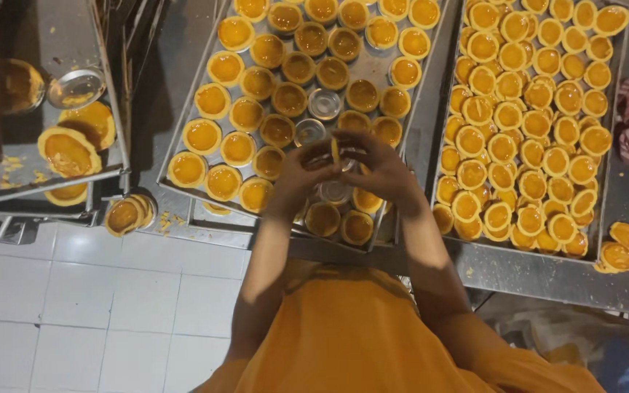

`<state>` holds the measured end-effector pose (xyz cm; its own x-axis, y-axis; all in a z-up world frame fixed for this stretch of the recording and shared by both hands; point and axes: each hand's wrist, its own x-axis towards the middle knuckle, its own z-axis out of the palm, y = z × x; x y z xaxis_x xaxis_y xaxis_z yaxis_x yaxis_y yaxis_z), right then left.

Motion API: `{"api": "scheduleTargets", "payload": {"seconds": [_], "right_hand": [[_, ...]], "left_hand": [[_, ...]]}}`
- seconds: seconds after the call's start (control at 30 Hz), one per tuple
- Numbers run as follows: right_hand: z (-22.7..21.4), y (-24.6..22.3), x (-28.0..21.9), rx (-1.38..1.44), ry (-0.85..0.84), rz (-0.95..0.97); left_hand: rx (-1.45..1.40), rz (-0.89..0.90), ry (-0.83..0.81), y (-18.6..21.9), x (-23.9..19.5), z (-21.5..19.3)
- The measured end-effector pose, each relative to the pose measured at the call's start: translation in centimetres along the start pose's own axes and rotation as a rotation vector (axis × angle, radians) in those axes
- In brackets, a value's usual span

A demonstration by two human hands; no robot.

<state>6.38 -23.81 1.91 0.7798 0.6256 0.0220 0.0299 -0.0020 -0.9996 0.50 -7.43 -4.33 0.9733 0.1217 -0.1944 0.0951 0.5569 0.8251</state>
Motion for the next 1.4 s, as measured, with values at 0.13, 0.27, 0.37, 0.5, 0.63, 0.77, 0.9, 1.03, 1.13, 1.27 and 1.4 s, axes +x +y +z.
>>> {"api": "scheduleTargets", "payload": {"seconds": [0.13,0.27,0.37,0.5,0.63,0.77,0.9,1.03,1.13,1.27,1.4], "right_hand": [[-0.2,0.0,0.1,-0.032,0.002,0.002],[-0.1,1.5,-0.7,-0.027,0.045,0.036],[0.1,1.2,-0.7,-0.037,0.021,0.025],[0.1,0.8,-0.6,-0.049,-0.001,0.042],[0.0,1.3,-0.7,-0.055,0.004,0.045],[-0.3,0.9,-0.6,-0.045,0.0,0.053],[-0.6,1.3,-0.7,-0.055,0.007,0.059],[-0.7,1.1,-0.9,-0.082,0.007,0.047],[-0.9,0.6,-1.0,-0.092,-0.013,0.042],[-1.3,1.0,-1.0,-0.085,-0.036,0.038],[-1.5,1.4,-1.0,-0.101,-0.015,0.035]], "left_hand": [[0.033,-0.103,-0.021,-1.1,1.1,-0.9],[0.002,-0.078,-0.046,-3.3,1.2,-1.9],[-0.007,-0.084,-0.032,-3.4,1.0,-2.0],[0.056,-0.06,-0.024,-3.0,0.8,-2.0],[0.061,-0.083,-0.045,-3.8,1.3,-2.5],[0.067,-0.069,-0.058,-2.6,0.8,-1.5],[0.042,-0.086,-0.058,-2.7,0.9,-1.3],[0.047,-0.119,-0.055,-2.3,0.9,-0.9],[0.064,-0.104,-0.064,-1.0,0.3,0.1],[0.103,-0.077,-0.058,-1.3,0.4,0.1],[0.084,-0.104,-0.069,-1.4,0.7,-0.2]]}}
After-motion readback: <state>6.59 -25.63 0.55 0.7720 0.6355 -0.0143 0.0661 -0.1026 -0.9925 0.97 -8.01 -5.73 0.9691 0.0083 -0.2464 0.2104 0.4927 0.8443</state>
